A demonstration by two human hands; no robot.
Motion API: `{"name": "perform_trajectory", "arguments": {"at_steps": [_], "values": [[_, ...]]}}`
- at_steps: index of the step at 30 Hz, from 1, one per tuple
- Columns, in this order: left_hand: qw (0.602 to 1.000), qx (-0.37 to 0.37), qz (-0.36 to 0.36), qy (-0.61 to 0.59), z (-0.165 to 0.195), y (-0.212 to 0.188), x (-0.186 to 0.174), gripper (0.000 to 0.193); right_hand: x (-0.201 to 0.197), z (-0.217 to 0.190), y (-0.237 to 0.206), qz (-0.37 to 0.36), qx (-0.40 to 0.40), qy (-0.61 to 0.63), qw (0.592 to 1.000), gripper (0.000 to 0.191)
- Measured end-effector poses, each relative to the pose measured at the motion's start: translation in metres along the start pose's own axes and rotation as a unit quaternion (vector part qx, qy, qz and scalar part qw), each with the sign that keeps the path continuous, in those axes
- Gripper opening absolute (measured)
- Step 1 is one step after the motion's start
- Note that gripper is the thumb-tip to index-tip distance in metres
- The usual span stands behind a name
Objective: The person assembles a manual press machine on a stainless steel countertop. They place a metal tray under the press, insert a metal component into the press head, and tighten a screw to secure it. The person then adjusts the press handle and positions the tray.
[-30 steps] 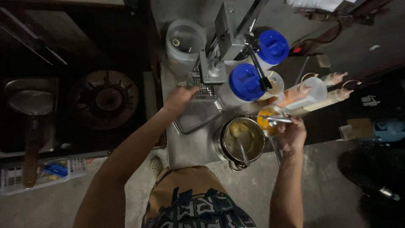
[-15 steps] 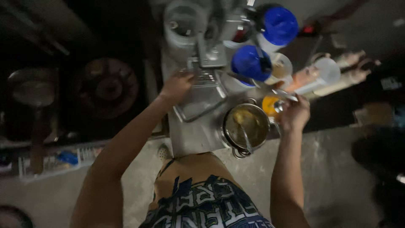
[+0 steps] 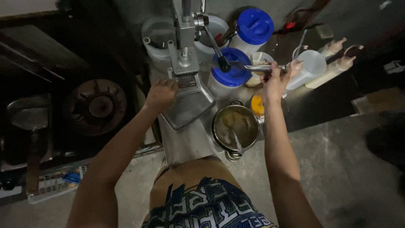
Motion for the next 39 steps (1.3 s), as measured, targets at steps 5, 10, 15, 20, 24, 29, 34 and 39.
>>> {"name": "perform_trajectory", "arguments": {"at_steps": [5, 10, 15, 20, 24, 29, 34, 39], "values": [[0.995, -0.054, -0.044, -0.066, 0.000, 0.004, 0.000, 0.019, 0.018, -0.004, 0.018, -0.029, -0.011, -0.015, 0.999, 0.031], [0.998, -0.042, -0.038, -0.019, -0.002, 0.000, 0.004, 0.019, 0.028, -0.010, 0.032, -0.041, -0.003, -0.041, 0.998, 0.030], [0.989, -0.051, -0.140, -0.026, -0.002, -0.003, 0.011, 0.025, 0.031, -0.014, 0.041, -0.064, 0.015, -0.042, 0.997, 0.030], [0.988, -0.035, -0.152, 0.021, 0.001, 0.002, 0.010, 0.028, 0.030, -0.012, 0.051, -0.066, 0.033, -0.054, 0.996, 0.029], [0.983, -0.033, -0.179, 0.018, 0.000, 0.001, 0.014, 0.034, 0.028, -0.006, 0.059, -0.075, 0.042, -0.058, 0.995, 0.028], [0.994, -0.050, -0.093, -0.009, -0.002, -0.001, 0.008, 0.043, 0.026, 0.002, 0.068, -0.086, 0.046, -0.067, 0.993, 0.028], [0.981, -0.049, -0.180, 0.047, -0.001, 0.003, 0.006, 0.032, 0.028, 0.003, 0.073, -0.102, 0.034, -0.089, 0.990, 0.028], [0.981, -0.091, -0.172, 0.005, -0.001, 0.005, -0.007, 0.018, 0.027, 0.003, 0.071, -0.096, 0.033, -0.073, 0.992, 0.028]]}}
Point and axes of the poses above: each hand's wrist, its own y-axis towards the middle knuckle, its own x-axis out of the palm, z = x × y, the point moved 4 cm from there along y, towards the middle knuckle, and after that the axes turned 12 degrees about y, right-handed, at the moved point
